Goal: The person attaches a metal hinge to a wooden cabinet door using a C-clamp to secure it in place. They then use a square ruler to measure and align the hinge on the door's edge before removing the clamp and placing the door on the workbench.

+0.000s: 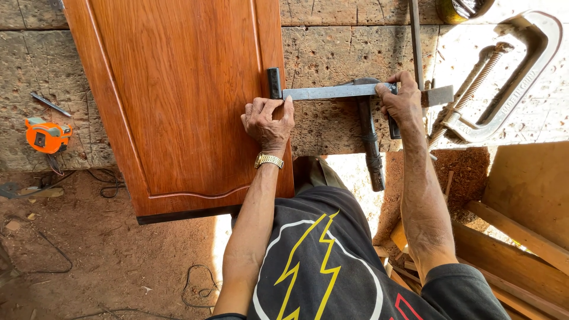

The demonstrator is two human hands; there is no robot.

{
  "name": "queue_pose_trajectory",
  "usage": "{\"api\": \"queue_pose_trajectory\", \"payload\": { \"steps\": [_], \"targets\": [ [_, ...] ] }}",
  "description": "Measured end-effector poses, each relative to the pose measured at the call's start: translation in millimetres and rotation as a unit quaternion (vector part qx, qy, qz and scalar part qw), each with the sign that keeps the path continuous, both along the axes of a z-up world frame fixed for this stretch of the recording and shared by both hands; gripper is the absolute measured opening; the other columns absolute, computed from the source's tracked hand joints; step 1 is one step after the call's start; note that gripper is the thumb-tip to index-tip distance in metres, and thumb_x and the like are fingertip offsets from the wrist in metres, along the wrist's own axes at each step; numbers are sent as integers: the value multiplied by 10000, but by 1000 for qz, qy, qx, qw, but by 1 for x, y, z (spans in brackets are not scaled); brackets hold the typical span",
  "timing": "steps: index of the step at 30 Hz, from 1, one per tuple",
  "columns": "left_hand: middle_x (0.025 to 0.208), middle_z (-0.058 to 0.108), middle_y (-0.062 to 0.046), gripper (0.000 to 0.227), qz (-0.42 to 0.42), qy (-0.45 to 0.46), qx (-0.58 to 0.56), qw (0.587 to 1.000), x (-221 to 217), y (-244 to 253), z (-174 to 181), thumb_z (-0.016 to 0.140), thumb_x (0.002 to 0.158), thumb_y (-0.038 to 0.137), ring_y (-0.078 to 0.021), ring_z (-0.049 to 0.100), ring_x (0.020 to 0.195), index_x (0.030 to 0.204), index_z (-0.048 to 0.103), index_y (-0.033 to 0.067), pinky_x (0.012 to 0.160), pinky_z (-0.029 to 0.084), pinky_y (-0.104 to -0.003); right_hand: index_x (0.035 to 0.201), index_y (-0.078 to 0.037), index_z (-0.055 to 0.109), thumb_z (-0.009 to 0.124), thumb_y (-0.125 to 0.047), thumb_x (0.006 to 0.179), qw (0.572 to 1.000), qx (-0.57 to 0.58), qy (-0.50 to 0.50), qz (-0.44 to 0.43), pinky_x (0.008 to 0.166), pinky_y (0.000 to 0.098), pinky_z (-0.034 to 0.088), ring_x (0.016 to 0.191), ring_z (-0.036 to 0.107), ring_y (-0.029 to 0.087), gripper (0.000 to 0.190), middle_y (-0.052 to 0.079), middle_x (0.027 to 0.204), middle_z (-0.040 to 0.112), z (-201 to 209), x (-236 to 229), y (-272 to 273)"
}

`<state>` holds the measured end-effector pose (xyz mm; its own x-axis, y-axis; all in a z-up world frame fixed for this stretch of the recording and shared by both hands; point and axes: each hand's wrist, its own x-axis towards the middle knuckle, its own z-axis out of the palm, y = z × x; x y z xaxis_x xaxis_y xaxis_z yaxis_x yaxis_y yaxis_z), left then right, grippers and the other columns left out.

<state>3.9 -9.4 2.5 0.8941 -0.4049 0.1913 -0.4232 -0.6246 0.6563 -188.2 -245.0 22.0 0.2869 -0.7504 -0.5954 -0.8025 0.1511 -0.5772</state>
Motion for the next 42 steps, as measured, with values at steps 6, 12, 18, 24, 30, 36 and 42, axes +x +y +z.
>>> {"api": "queue_pose_trajectory", "payload": {
  "steps": [6, 12, 18, 24, 30, 36, 42],
  "targets": [
    [829, 634, 50, 224, -1, -3, 3, 1000, 0, 0, -4, 862, 798, 360, -188, 595, 838, 731, 719, 201, 765, 432, -389, 1123, -97, 545, 733, -213, 987, 1000, 4, 6, 2, 409, 230, 510, 536, 614, 102, 260, 80, 754, 671, 2, 1, -1],
    [828, 637, 45, 225, -1, -5, 2, 1000, 0, 1, -1, 862, 802, 354, -190, 599, 842, 731, 719, 194, 761, 428, -389, 1126, -95, 544, 737, -217, 990, 1000, 2, 5, 3, 408, 235, 506, 533, 611, 104, 266, 79, 748, 670, 1, 0, -1],
    [841, 642, 43, 222, -9, -8, -4, 1000, 0, 2, 0, 860, 820, 349, -192, 606, 861, 749, 721, 191, 775, 437, -388, 1128, -92, 544, 732, -210, 997, 1000, 5, 3, 2, 407, 232, 496, 535, 607, 99, 257, 71, 743, 665, 3, 1, -1],
    [846, 640, 35, 224, -14, -5, -2, 1000, 0, 3, 0, 864, 821, 349, -201, 606, 863, 762, 723, 185, 774, 435, -390, 1120, -91, 544, 737, -206, 994, 1000, 6, 2, 3, 406, 233, 497, 536, 607, 100, 257, 68, 734, 660, 2, 0, -2],
    [843, 634, 37, 224, -15, -13, -2, 1000, 1, 2, 0, 863, 810, 354, -201, 605, 865, 758, 716, 193, 776, 435, -394, 1118, -94, 543, 743, -213, 983, 1000, 7, -4, 0, 402, 236, 500, 528, 602, 103, 269, 68, 732, 660, 2, 0, -2],
    [848, 632, 41, 220, -15, -21, -3, 1000, 0, 2, -3, 862, 813, 360, -196, 605, 867, 769, 719, 198, 771, 431, -392, 1123, -93, 546, 746, -215, 975, 1000, 6, -4, -2, 402, 233, 500, 526, 602, 101, 278, 70, 741, 666, 1, 0, -2],
    [846, 634, 36, 226, -21, -24, -2, 999, 1, 4, -4, 861, 818, 373, -201, 606, 861, 775, 723, 200, 763, 430, -392, 1115, -82, 539, 734, -205, 999, 1000, 11, 1, -7, 388, 233, 498, 528, 599, 103, 258, 82, 741, 657, 10, 4, 1]
  ]
}}
